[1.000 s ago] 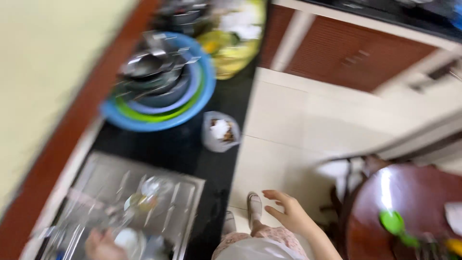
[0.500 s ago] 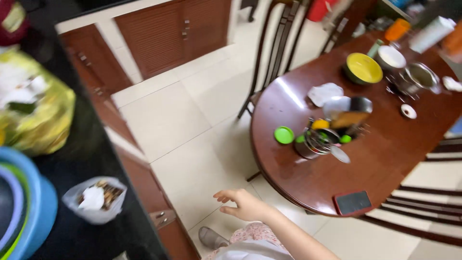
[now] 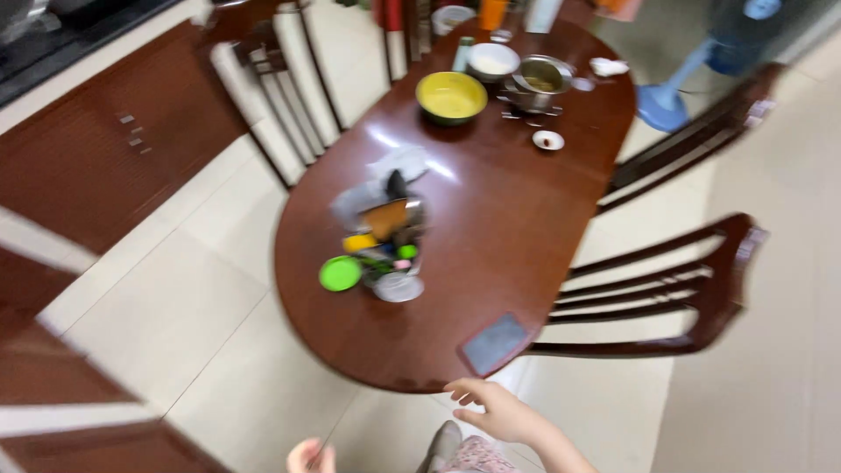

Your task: Clearing dishes and food containers from a dining table and moving them to the kitchen sink

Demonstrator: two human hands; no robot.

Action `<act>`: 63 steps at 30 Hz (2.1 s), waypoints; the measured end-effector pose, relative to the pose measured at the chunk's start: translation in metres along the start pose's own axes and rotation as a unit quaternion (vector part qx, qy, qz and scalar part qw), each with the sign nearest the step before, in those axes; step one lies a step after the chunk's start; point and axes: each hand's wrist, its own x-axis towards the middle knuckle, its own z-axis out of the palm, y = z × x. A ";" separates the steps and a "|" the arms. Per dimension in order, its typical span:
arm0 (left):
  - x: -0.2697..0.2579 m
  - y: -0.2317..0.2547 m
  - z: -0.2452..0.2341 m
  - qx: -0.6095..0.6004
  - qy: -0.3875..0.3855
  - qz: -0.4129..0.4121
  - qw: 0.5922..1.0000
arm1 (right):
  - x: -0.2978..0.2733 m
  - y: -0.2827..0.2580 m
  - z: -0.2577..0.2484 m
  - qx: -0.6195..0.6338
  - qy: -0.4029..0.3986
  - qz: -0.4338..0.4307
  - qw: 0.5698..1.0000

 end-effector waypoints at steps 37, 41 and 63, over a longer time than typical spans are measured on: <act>-0.362 0.530 0.893 0.016 -0.548 0.522 0.654 | -0.285 0.695 -0.538 0.449 0.410 0.130 0.783; -0.379 0.527 0.949 0.059 -0.532 0.564 0.629 | -0.288 0.638 -0.673 0.280 0.487 0.126 0.817; -0.198 0.600 1.197 0.233 -0.283 0.147 0.919 | 0.067 0.578 -1.132 0.301 0.227 -0.035 0.926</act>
